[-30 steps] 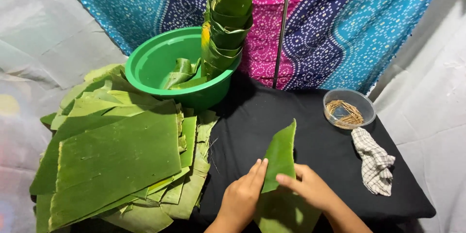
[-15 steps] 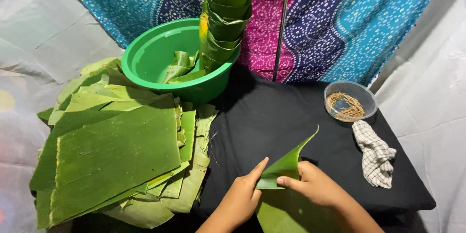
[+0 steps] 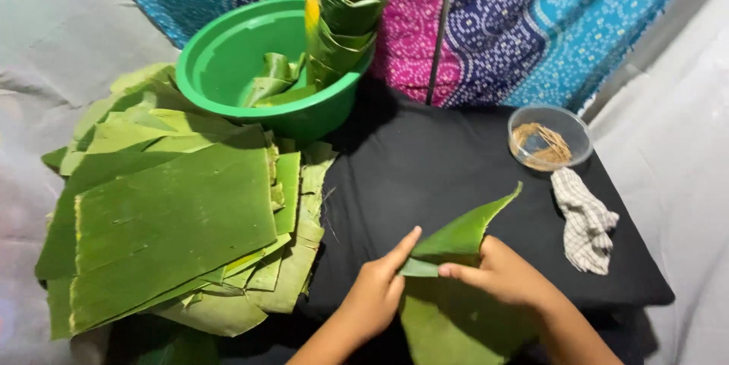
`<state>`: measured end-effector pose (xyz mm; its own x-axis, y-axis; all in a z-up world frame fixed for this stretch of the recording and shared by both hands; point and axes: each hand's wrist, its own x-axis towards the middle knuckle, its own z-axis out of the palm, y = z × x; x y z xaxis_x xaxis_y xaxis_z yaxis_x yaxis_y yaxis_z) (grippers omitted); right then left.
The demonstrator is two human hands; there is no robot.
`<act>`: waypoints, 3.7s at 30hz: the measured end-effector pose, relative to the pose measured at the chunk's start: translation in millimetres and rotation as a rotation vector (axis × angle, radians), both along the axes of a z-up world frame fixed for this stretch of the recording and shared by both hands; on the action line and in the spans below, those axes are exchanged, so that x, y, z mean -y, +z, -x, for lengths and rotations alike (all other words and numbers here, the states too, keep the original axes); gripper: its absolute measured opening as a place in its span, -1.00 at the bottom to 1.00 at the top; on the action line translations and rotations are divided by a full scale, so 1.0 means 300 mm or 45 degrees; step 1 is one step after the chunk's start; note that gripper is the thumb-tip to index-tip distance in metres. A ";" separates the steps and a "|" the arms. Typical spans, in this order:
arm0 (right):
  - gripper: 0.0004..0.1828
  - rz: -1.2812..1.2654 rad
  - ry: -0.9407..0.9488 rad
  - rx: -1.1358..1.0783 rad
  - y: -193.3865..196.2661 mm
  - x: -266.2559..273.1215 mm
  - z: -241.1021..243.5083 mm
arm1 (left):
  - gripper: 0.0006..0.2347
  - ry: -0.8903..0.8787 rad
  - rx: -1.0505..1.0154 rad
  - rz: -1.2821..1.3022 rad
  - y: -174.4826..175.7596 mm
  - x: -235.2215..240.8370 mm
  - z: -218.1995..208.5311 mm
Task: Folding banana leaves into cones and securing them with small wooden pins
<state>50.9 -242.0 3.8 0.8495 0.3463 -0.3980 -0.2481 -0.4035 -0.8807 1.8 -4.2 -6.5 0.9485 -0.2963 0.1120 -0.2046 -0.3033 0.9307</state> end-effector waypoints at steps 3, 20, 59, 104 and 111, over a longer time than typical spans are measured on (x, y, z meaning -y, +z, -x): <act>-0.67 0.098 0.143 0.250 -0.031 0.021 -0.006 | -0.25 0.032 -0.101 0.126 -0.022 -0.005 -0.017; -0.60 -0.011 -0.383 0.521 -0.029 -0.019 -0.011 | -0.17 -0.118 0.091 -0.145 0.025 -0.017 0.003; -0.51 0.154 -0.055 -0.004 -0.281 0.175 -0.021 | -0.78 0.028 1.539 -0.575 0.029 -0.078 -0.025; -0.32 -1.305 0.014 -0.637 0.179 0.089 0.127 | -0.66 0.242 1.888 -0.956 0.101 -0.193 -0.139; -0.38 -0.593 -0.082 -0.163 0.234 0.072 0.150 | -0.61 -0.109 1.752 -0.751 0.102 -0.187 -0.154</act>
<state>5.9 -263.7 73.8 0.8296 0.4604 -0.3158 -0.3776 0.0461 -0.9248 47.9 51.9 24.0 0.1812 -0.6632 0.7261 -0.8307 -0.4984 -0.2480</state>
